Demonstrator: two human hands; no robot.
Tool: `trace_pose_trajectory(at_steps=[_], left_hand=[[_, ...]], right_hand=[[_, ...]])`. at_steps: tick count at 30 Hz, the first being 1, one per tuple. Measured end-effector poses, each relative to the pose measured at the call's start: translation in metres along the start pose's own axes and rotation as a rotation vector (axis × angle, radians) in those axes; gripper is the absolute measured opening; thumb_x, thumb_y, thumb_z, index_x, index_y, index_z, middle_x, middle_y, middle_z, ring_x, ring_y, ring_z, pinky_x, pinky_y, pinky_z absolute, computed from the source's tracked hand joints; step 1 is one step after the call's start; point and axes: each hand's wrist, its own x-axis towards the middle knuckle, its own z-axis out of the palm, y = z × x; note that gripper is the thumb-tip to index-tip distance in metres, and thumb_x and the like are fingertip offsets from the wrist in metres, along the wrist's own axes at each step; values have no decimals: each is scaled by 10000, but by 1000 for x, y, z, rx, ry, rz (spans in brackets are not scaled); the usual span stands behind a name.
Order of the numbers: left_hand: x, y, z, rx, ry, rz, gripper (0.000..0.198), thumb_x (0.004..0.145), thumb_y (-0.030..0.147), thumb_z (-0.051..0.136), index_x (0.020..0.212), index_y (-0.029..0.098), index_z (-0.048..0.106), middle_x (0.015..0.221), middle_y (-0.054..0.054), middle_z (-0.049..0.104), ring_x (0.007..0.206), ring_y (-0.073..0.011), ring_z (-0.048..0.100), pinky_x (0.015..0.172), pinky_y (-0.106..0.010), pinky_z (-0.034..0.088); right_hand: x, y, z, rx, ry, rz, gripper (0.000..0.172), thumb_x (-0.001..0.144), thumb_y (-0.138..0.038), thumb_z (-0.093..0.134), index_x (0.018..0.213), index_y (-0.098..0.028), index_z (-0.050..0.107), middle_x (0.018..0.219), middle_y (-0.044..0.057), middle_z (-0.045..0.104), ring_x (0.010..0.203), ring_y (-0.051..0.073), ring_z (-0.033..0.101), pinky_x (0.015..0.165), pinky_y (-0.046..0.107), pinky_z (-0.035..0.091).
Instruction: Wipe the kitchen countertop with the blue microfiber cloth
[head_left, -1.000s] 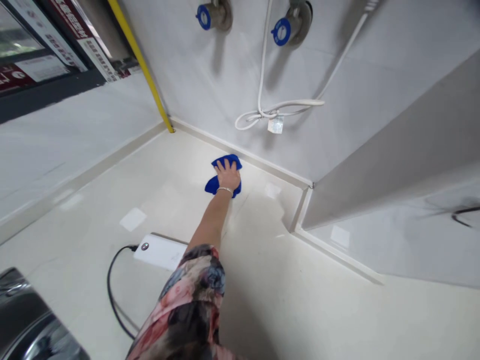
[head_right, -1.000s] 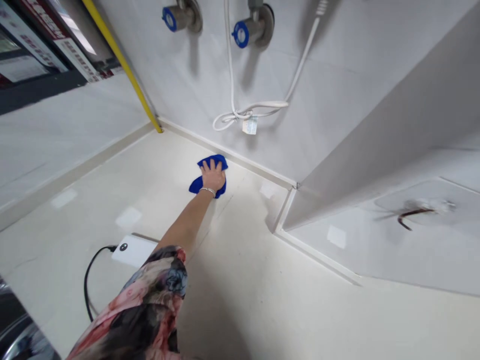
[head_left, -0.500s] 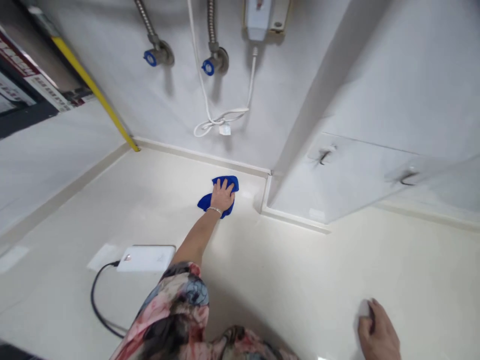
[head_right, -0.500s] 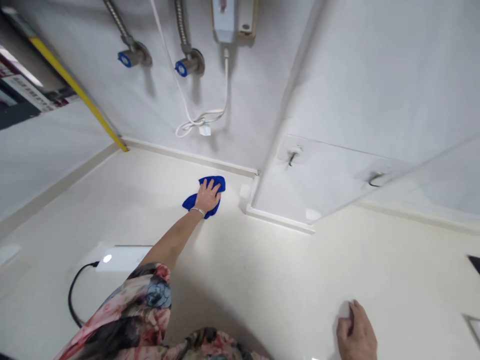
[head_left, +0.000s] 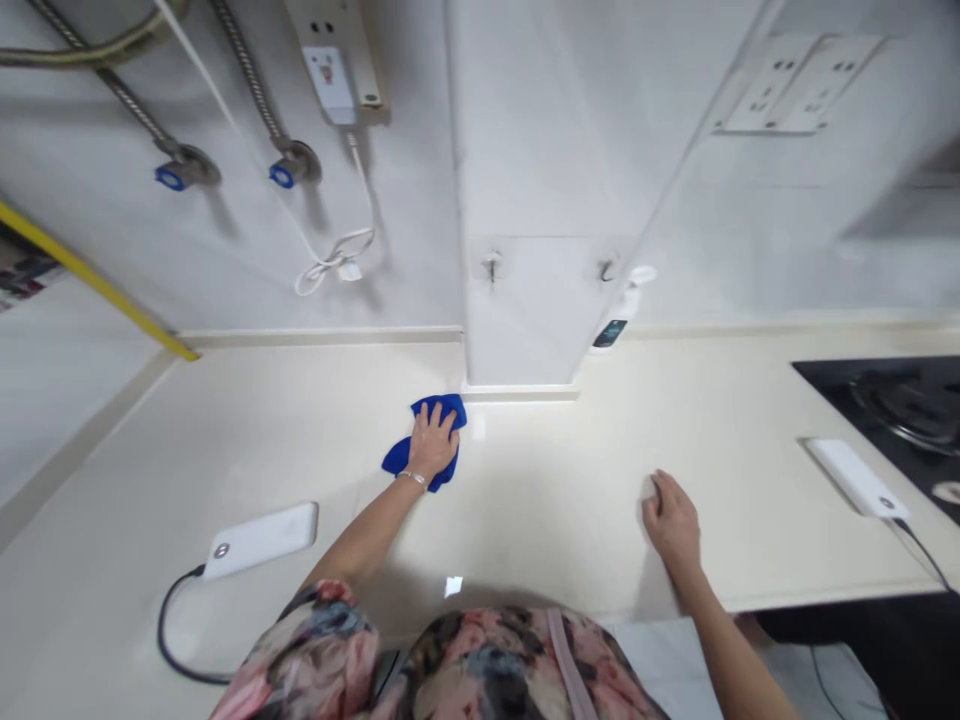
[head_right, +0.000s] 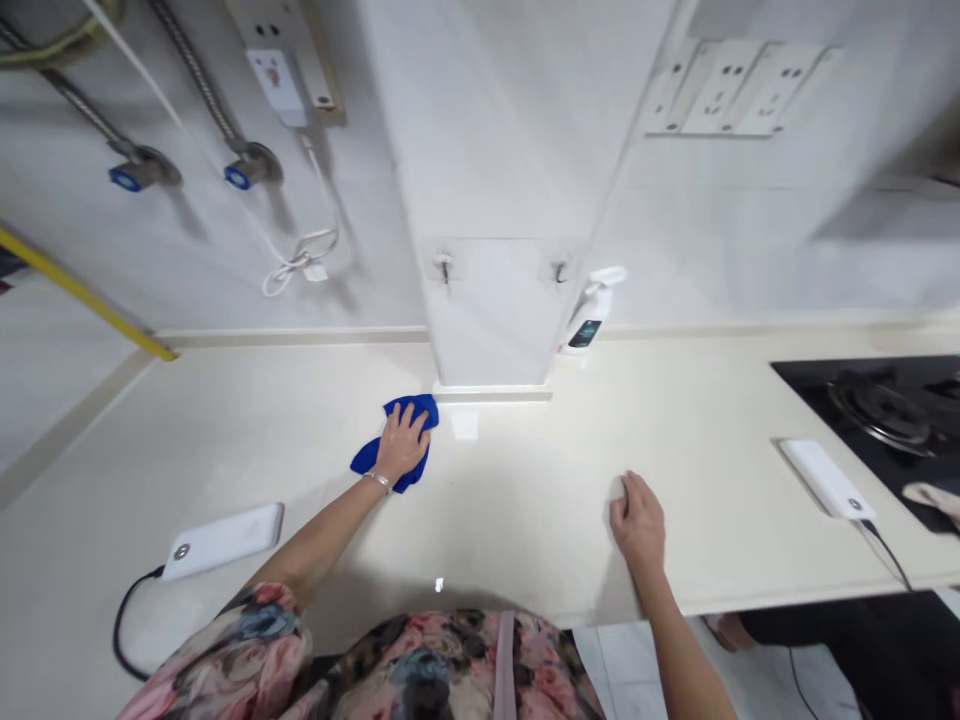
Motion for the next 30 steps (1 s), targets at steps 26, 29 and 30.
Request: trace_pose_trajectory(at_steps=[26, 29, 30], left_hand=[[-48, 243, 56, -237, -195, 921, 469, 1009, 395, 602, 1462, 285, 651, 1635, -89, 482, 1588, -368, 316, 1284, -580, 346], [-8, 252, 60, -234, -175, 831, 468, 1005, 360, 599, 1461, 277, 655, 1650, -94, 464, 1593, -352, 307, 1291, -570, 339], [4, 255, 62, -232, -174, 813, 467, 1003, 353, 597, 1459, 276, 658, 1649, -94, 465, 1595, -350, 305, 1292, -572, 337]], right_hand=[[7, -9, 1, 35, -37, 73, 462, 949, -174, 452, 1381, -165, 617, 1445, 163, 650, 1391, 287, 571, 1199, 551, 487], [8, -9, -2, 49, -41, 70, 471, 935, -161, 468, 1382, -159, 617, 1457, 164, 644, 1400, 283, 567, 1205, 537, 485], [8, -8, -3, 53, -44, 67, 477, 927, -158, 479, 1384, -162, 618, 1462, 160, 642, 1399, 281, 568, 1207, 533, 485]])
